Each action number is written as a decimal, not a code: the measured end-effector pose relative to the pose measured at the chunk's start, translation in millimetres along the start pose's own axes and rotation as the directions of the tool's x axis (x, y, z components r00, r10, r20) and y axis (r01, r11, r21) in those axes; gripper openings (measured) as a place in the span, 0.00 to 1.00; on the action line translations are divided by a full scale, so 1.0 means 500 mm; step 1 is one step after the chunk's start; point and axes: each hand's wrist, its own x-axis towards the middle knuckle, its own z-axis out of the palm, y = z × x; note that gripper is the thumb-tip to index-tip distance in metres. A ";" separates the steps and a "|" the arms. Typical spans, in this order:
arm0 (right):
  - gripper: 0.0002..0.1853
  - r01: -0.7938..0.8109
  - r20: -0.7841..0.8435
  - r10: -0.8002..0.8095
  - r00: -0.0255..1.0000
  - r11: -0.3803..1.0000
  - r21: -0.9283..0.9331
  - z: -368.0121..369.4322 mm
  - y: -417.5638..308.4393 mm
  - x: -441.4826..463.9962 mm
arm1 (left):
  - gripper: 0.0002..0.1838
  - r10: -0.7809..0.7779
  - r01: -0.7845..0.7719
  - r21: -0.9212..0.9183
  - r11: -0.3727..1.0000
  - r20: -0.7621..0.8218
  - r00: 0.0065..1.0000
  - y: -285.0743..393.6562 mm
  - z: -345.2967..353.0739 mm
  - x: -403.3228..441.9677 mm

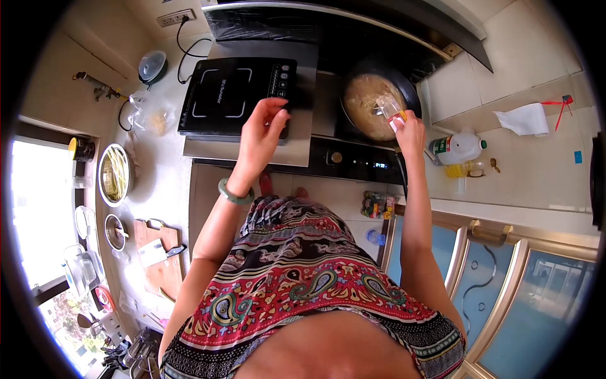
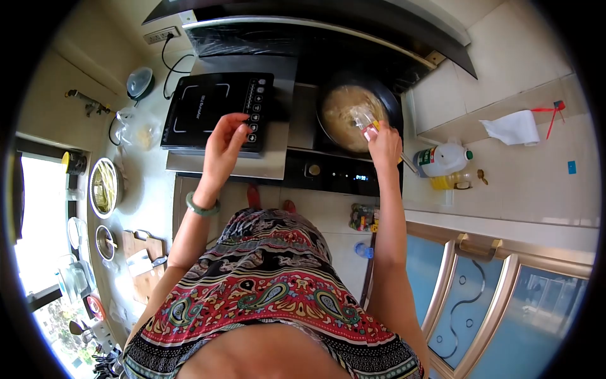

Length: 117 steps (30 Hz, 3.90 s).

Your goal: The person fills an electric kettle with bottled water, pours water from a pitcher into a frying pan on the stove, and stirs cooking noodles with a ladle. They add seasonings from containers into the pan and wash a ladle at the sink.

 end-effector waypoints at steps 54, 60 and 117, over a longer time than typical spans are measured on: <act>0.16 -0.020 -0.026 0.014 1.000 0.967 -0.253 0.127 0.022 0.142 | 0.11 -0.214 0.210 -0.087 0.974 -0.037 0.976 -0.025 -0.067 -0.049; 0.14 -0.119 -0.018 0.118 0.993 0.989 -0.093 0.150 0.033 0.151 | 0.11 -0.222 0.220 -0.090 0.971 -0.016 0.975 -0.029 -0.067 -0.048; 0.26 0.560 -0.577 -0.418 0.702 0.824 0.083 -0.215 -0.907 0.739 | 0.09 -0.250 0.200 -0.230 0.952 -0.214 0.944 -0.112 -0.376 0.024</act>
